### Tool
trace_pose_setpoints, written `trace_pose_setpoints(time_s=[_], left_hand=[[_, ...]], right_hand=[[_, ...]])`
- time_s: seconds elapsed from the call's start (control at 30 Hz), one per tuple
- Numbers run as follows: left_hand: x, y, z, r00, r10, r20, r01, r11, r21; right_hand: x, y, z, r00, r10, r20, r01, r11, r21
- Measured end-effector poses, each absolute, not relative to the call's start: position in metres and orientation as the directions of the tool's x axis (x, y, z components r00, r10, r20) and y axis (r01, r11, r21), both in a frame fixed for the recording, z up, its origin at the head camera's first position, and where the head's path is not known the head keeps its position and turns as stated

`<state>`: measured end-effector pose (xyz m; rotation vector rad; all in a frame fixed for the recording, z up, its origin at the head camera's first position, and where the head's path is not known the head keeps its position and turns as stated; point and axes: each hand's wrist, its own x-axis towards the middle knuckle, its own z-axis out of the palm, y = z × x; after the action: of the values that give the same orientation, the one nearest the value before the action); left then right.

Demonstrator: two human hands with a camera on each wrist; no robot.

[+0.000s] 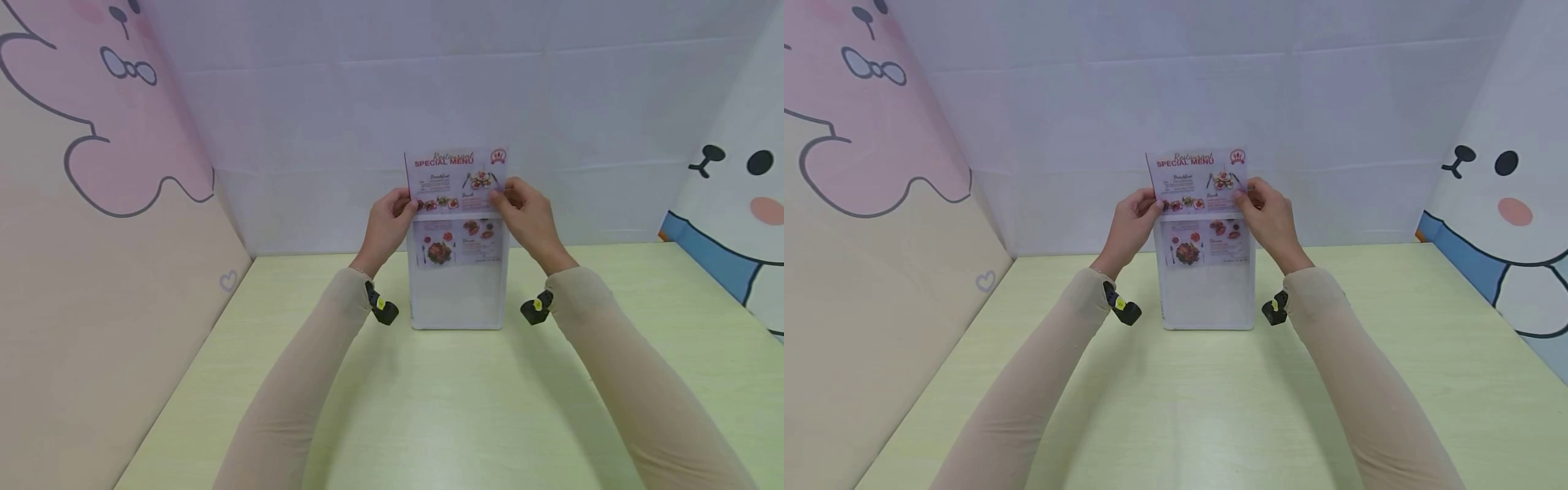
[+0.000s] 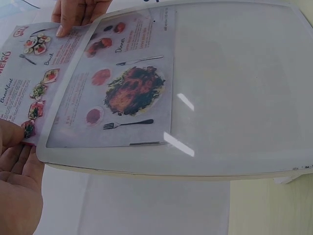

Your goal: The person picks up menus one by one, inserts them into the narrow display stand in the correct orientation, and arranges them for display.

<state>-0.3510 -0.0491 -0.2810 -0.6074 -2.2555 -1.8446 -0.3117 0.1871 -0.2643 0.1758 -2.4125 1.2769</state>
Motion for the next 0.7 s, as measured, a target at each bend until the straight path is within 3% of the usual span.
trace_pose_setpoints(time_s=[0.7], left_hand=[[-0.3516, -0.0485, -0.2814, -0.904, 0.197, 0.379, 0.413, 0.177, 0.893]], right_hand=[[-0.3121, 0.1877, -0.2647, -0.913, 0.067, 0.403, -0.303, 0.548, -0.780]])
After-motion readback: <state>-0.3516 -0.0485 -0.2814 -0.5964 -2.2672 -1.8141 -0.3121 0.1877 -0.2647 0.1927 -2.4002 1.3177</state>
